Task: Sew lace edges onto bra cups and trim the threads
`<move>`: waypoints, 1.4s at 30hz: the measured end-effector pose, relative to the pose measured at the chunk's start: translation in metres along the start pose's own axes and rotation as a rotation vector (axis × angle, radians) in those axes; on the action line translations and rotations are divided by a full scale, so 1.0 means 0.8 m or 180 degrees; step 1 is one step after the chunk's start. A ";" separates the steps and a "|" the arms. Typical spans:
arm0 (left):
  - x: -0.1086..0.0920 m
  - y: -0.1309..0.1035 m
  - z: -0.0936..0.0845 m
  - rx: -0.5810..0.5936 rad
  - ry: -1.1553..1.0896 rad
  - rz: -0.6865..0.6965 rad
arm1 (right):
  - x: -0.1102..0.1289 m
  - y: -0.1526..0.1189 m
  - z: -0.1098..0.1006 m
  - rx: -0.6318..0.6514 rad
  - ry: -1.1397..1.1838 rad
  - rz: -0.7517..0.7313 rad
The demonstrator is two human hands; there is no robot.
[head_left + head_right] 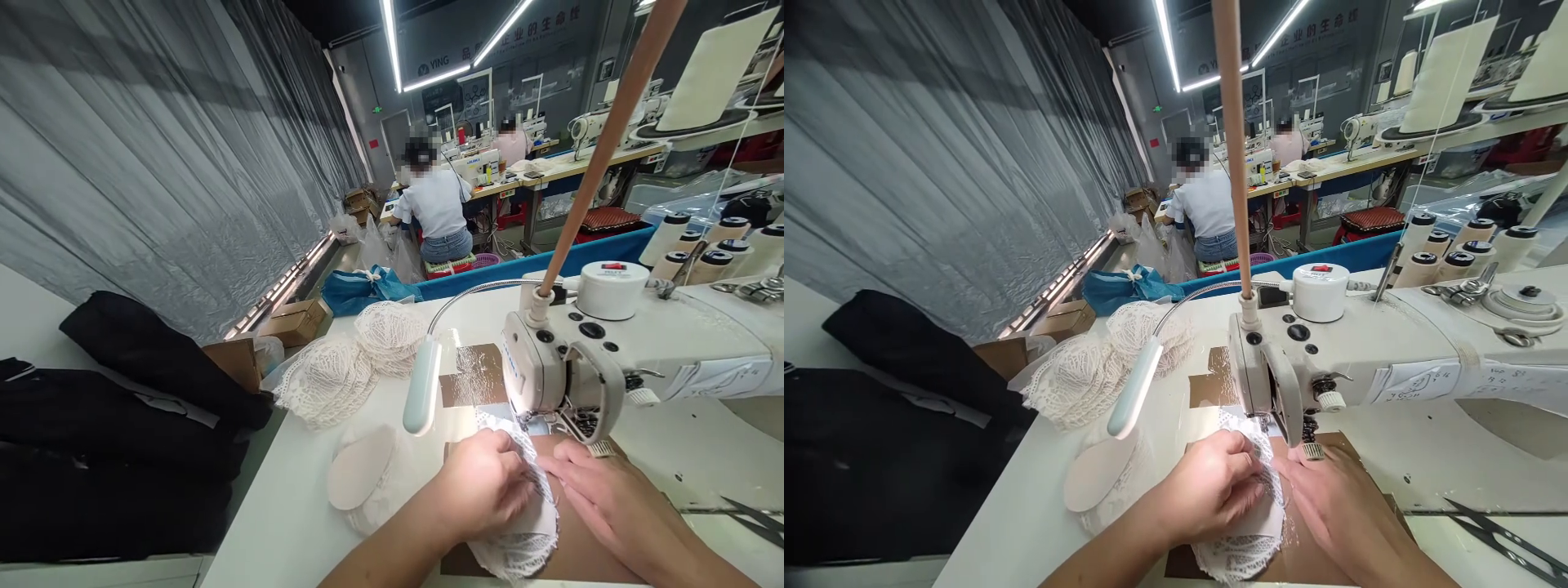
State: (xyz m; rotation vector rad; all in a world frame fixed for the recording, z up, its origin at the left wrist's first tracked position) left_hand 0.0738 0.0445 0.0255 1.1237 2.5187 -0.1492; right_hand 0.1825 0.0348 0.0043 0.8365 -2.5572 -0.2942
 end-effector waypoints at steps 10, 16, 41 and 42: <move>-0.001 -0.005 0.001 -0.0139 0.0131 0.0371 | 0.004 0.000 0.000 0.0263 0.0062 0.0083; -0.006 -0.004 0.006 -0.0033 0.0326 0.0459 | -0.003 -0.004 0.014 0.0381 -0.0013 0.0130; 0.005 0.002 0.000 -0.0041 0.0521 0.0506 | 0.015 0.008 0.010 -0.0335 -0.1046 -0.0108; 0.005 0.003 0.001 -0.0042 0.0519 0.0517 | 0.015 0.008 0.009 -0.0361 -0.1050 -0.0106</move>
Point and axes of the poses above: each hand's wrist, its own y-axis towards the middle knuckle, its own z-axis out of the palm, x = y × z, the point moved 9 cm from there along y, towards the middle knuckle, and after that the axes turned 3 degrees about z, right-handed, at the moved point
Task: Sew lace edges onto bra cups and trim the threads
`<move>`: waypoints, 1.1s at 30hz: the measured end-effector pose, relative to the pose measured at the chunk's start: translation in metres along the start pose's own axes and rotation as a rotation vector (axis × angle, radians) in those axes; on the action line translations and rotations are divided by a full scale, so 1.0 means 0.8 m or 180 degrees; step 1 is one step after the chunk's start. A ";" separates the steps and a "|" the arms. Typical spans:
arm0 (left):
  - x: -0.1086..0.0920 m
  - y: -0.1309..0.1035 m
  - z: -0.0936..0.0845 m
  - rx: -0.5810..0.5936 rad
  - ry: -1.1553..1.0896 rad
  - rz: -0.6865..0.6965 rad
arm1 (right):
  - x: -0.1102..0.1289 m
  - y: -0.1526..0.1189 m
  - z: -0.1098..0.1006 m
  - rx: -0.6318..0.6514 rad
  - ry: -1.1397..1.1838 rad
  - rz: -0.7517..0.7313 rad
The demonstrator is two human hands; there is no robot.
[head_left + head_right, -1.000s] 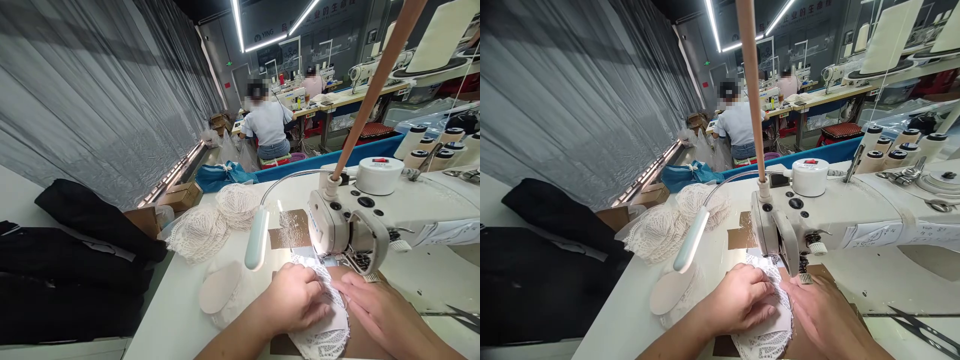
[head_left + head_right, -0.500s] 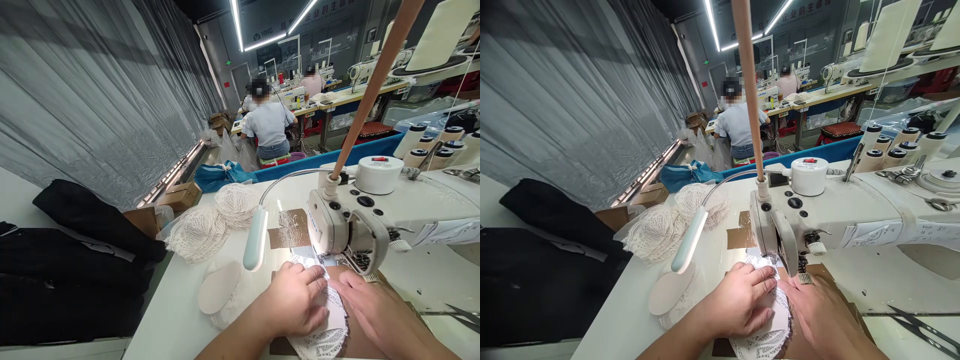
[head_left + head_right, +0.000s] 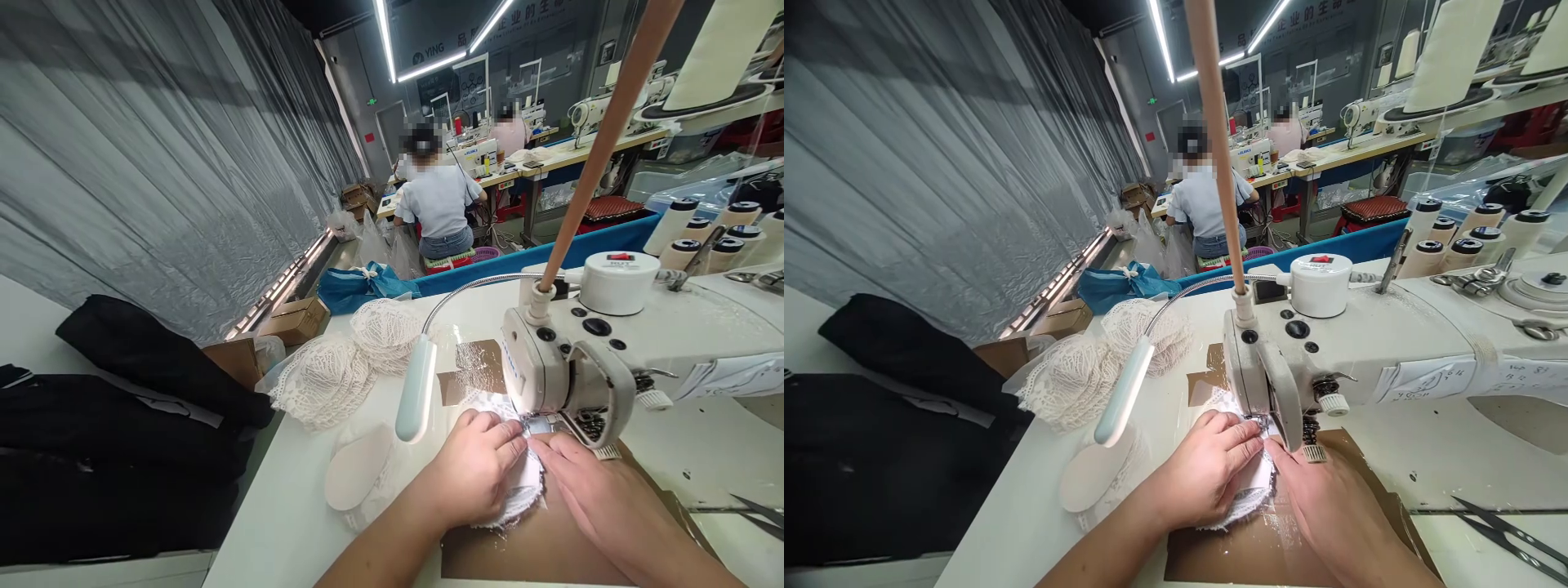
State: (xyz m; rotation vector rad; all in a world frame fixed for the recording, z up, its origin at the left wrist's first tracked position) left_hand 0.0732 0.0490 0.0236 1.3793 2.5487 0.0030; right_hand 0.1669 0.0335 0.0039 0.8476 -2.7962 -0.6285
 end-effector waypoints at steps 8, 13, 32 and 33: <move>0.002 0.002 0.000 -0.0198 0.0053 0.0047 | -0.004 -0.007 0.007 0.0118 -0.0040 -0.0055; 0.008 0.004 -0.005 -0.0303 0.0019 0.0033 | -0.014 -0.012 0.022 0.0355 0.0028 0.0076; -0.002 -0.005 -0.012 -0.0152 0.0076 0.0207 | -0.027 -0.009 0.010 0.0194 0.0385 0.0390; -0.004 -0.004 -0.012 -0.0132 0.0095 0.0251 | -0.023 -0.008 0.011 0.0235 0.0382 0.0309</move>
Point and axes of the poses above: each hand's wrist, its own y-axis towards the middle knuckle, its own z-axis out of the palm, x = y × z, the point moved 9 cm from there along y, towards the middle knuckle, and after that the axes turned 3 degrees about z, right-handed, at the moved point
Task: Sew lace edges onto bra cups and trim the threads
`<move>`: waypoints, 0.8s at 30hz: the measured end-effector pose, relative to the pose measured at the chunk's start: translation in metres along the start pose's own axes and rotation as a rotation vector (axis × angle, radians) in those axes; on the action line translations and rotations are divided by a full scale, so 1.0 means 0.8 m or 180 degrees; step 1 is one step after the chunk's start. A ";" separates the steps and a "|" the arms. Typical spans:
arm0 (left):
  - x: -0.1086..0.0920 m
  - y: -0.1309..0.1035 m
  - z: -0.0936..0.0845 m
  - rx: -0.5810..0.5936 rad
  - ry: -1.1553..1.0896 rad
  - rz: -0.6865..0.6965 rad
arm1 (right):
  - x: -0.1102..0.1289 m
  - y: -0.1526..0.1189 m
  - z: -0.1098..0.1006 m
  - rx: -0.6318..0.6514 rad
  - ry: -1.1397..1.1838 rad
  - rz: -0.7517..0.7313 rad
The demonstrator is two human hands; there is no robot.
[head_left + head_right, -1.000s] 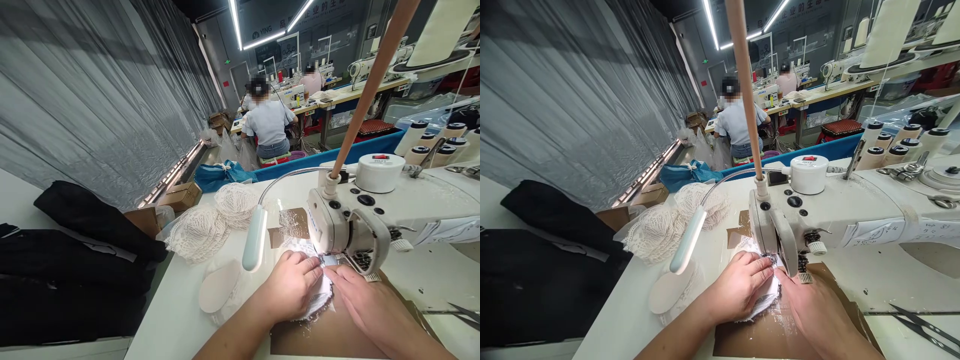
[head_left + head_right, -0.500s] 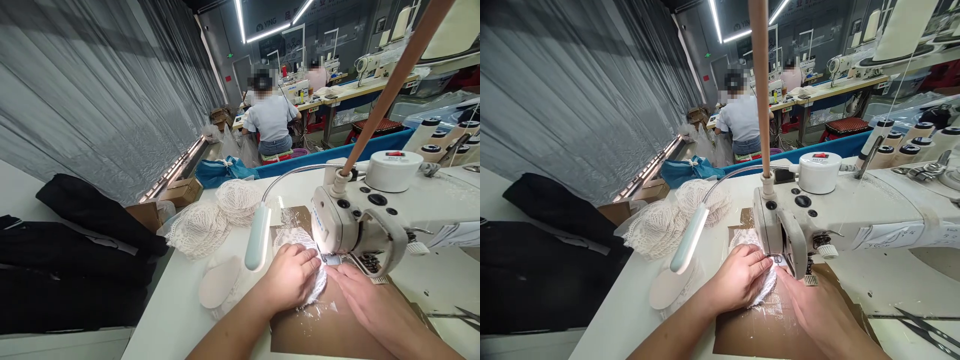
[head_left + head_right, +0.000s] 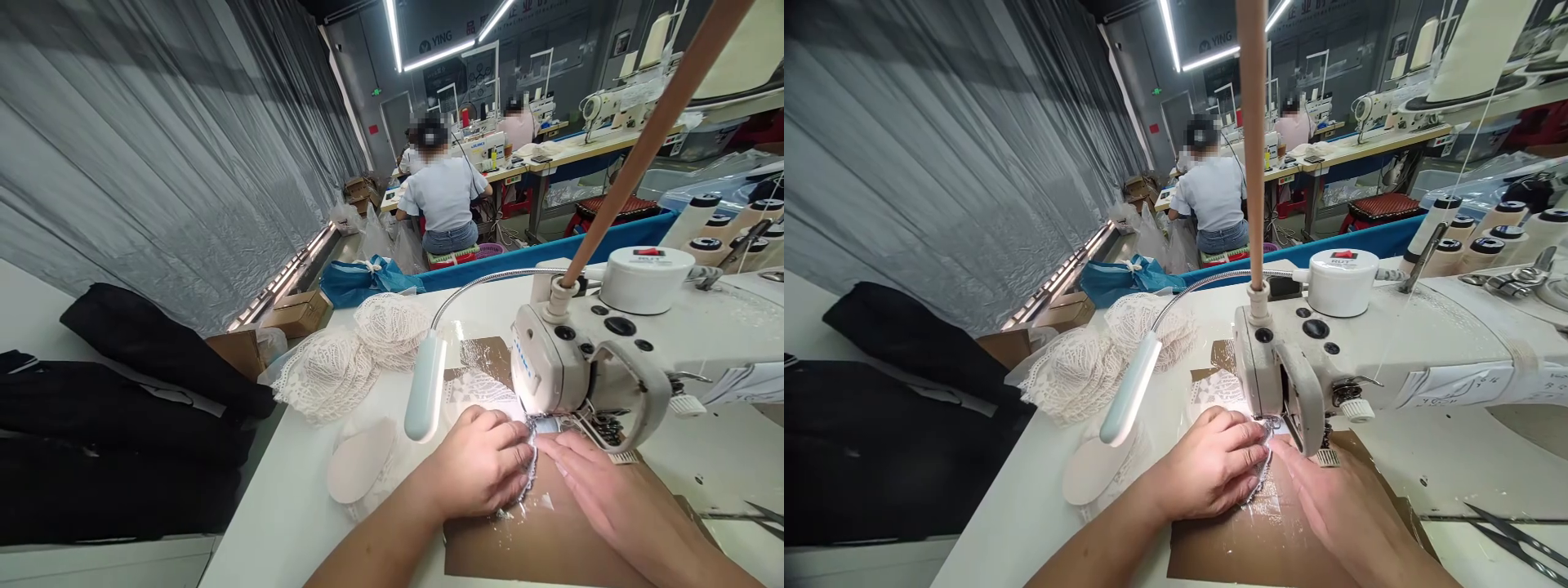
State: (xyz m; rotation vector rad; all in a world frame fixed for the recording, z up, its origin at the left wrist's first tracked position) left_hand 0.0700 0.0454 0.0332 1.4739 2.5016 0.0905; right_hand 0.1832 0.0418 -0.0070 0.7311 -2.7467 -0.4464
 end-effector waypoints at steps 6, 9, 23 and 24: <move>-0.004 0.001 0.002 0.0026 0.0144 0.0211 | 0.021 0.004 -0.015 -0.0294 -0.0172 -0.0395; -0.001 0.001 0.003 0.0000 0.0168 0.0224 | 0.026 0.006 -0.019 -0.0311 -0.0160 -0.0422; 0.009 0.001 0.007 -0.0042 -0.0032 -0.0015 | 0.025 0.007 -0.019 -0.0421 -0.0682 -0.0212; 0.009 0.001 0.008 -0.0051 -0.0033 -0.0062 | 0.024 0.007 -0.019 -0.0456 -0.0809 -0.0187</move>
Point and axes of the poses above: each hand's wrist, its own y-axis towards the middle knuckle, its own z-axis out of the palm, x = y × z, the point moved 9 cm from there along y, towards the middle knuckle, and after that the axes turned 3 degrees about z, right-handed, at the moved point
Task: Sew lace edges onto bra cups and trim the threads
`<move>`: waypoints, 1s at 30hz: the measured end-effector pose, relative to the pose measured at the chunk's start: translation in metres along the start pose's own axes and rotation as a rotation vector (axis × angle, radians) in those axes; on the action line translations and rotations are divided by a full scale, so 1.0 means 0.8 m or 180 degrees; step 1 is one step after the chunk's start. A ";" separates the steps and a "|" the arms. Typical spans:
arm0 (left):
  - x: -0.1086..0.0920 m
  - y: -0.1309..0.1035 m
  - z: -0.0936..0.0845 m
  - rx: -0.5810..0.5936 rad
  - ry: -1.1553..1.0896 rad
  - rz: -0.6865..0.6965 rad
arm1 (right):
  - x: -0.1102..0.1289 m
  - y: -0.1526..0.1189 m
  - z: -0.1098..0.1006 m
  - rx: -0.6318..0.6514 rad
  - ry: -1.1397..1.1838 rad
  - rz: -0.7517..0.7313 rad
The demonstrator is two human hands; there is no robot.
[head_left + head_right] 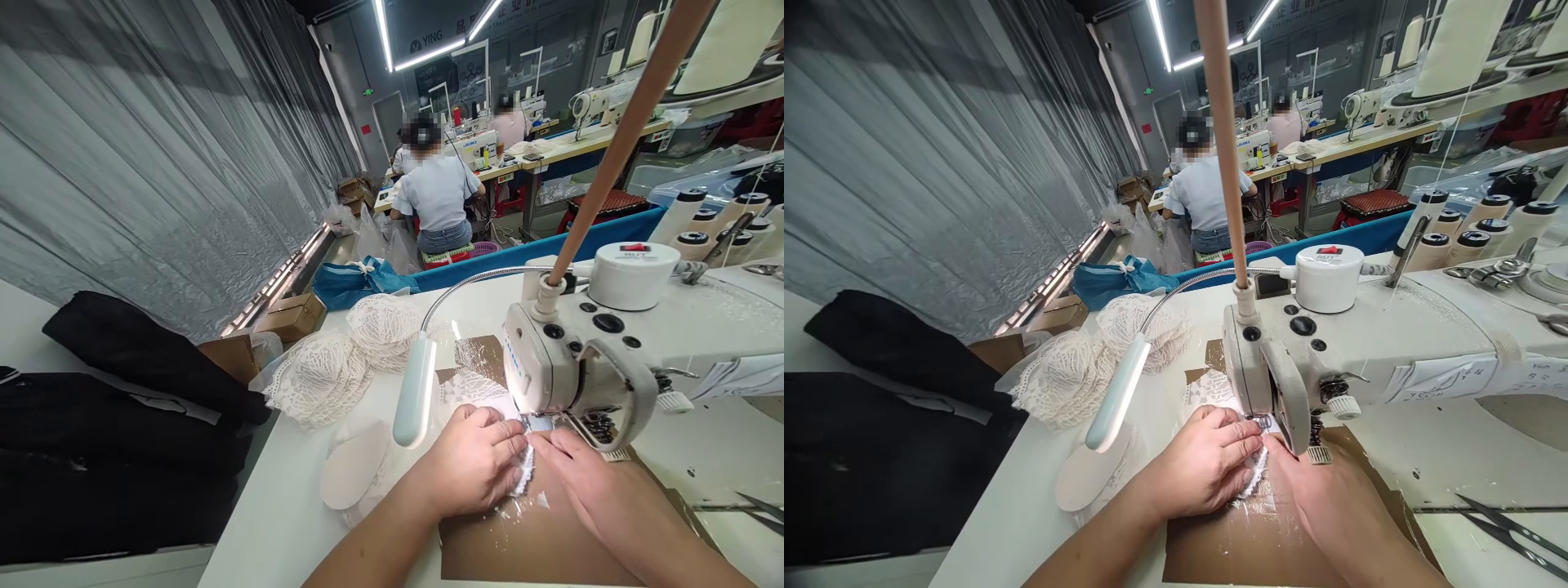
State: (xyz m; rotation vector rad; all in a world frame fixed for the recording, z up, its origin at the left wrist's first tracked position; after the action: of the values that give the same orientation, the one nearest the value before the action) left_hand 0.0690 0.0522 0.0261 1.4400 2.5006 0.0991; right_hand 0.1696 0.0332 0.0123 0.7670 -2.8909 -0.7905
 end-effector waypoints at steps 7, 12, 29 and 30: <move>0.002 0.004 0.004 0.0042 0.0116 -0.0276 | 0.003 0.001 0.000 -0.0083 -0.0384 -0.0041; 0.006 0.006 0.004 0.0100 0.0280 -0.0460 | 0.000 -0.004 0.007 0.0007 -0.0331 0.0000; -0.008 -0.002 0.001 -0.0196 -0.0079 0.0075 | -0.016 -0.006 0.008 0.0185 0.0541 0.0226; -0.010 -0.001 0.002 -0.0179 -0.0041 0.0110 | -0.013 -0.004 0.004 0.0174 0.0618 0.0149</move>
State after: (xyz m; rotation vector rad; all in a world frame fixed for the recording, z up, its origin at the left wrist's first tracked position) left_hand 0.0726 0.0446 0.0259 1.4571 2.4432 0.1646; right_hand 0.1792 0.0373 0.0090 0.7334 -2.7558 -0.5982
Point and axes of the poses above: each hand's wrist, its own y-axis towards the middle knuckle, its own z-axis out of the palm, x = y × z, the point moved 9 cm from there along y, towards the middle knuckle, and after that the axes turned 3 degrees about z, right-handed, at the moved point
